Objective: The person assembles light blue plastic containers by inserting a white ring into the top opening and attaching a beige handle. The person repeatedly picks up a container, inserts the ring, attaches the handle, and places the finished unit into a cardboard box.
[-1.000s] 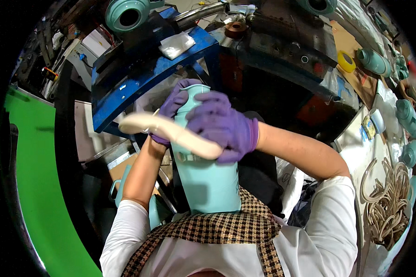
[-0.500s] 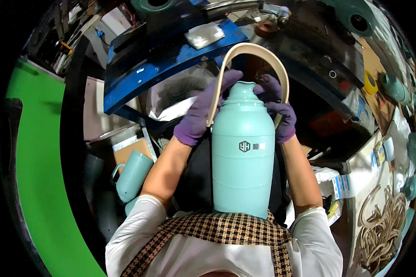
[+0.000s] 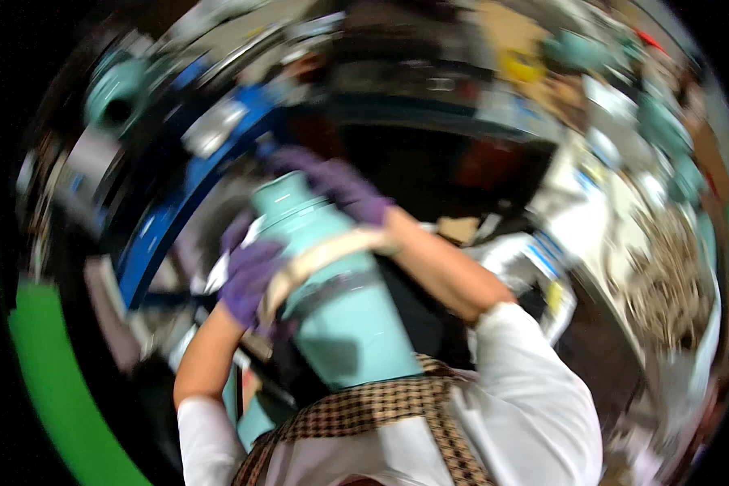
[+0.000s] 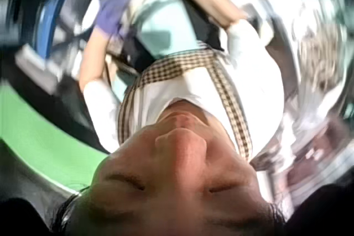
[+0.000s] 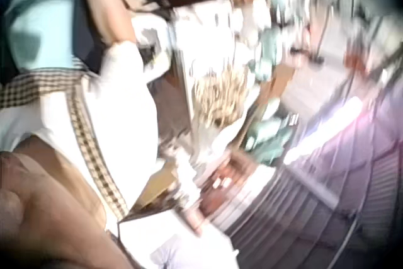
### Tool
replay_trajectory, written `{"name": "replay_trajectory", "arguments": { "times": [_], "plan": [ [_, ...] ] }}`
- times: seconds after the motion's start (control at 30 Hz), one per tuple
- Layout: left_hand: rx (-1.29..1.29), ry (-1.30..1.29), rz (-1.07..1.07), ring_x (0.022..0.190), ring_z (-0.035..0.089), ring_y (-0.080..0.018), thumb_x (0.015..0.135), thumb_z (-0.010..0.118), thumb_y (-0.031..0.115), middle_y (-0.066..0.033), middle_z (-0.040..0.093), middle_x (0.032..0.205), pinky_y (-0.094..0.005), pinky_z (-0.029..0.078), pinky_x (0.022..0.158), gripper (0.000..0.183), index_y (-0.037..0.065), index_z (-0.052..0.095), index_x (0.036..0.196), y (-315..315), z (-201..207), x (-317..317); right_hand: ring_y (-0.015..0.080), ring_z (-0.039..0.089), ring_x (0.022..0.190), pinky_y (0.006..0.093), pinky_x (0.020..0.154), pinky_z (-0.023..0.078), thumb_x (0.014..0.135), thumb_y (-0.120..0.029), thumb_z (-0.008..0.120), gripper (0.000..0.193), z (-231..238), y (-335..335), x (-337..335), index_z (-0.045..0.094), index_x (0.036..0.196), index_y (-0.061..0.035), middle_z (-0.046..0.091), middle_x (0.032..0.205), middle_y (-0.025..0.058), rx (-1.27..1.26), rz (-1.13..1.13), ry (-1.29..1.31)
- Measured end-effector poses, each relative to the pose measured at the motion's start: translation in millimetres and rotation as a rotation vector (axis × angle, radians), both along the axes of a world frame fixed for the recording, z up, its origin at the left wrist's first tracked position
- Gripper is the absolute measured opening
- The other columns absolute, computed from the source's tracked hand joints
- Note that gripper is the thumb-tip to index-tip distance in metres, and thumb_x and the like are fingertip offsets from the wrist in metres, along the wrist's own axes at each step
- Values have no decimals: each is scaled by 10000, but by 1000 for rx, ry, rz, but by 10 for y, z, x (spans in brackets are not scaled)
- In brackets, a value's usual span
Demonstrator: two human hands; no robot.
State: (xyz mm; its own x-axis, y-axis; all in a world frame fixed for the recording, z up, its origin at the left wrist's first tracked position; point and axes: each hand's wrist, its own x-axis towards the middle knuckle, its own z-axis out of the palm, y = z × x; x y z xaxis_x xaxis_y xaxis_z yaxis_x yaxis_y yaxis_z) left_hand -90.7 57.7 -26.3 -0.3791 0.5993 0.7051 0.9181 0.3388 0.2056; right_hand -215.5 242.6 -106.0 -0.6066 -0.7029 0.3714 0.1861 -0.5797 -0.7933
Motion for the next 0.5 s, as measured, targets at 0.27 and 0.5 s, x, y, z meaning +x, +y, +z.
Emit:
{"name": "replay_trajectory", "arguments": {
  "times": [0.27, 0.5],
  "plan": [
    [-83, -183, -141, 1221, 555, -331, 962, 167, 732, -32, 666, 1220, -639, -9, 1187, 783, 215, 752, 1015, 722, 64, 326, 126, 573, 933, 311, 847, 481, 966, -364, 653, 387, 542, 2088, 61, 647, 1187, -46, 647, 1031, 32, 424, -780, 90],
    [766, -621, 912, 1125, 606, -281, 982, 533, 186, -165, 644, 1163, -383, 491, 958, 283, -20, 633, 1150, -84, -856, 1436, 163, 563, 1009, 341, 907, 463, 971, -323, 628, 380, 319, 4436, 237, 626, 1225, -41, 627, 1108, 58, 1131, -1593, 337]
  ]
}}
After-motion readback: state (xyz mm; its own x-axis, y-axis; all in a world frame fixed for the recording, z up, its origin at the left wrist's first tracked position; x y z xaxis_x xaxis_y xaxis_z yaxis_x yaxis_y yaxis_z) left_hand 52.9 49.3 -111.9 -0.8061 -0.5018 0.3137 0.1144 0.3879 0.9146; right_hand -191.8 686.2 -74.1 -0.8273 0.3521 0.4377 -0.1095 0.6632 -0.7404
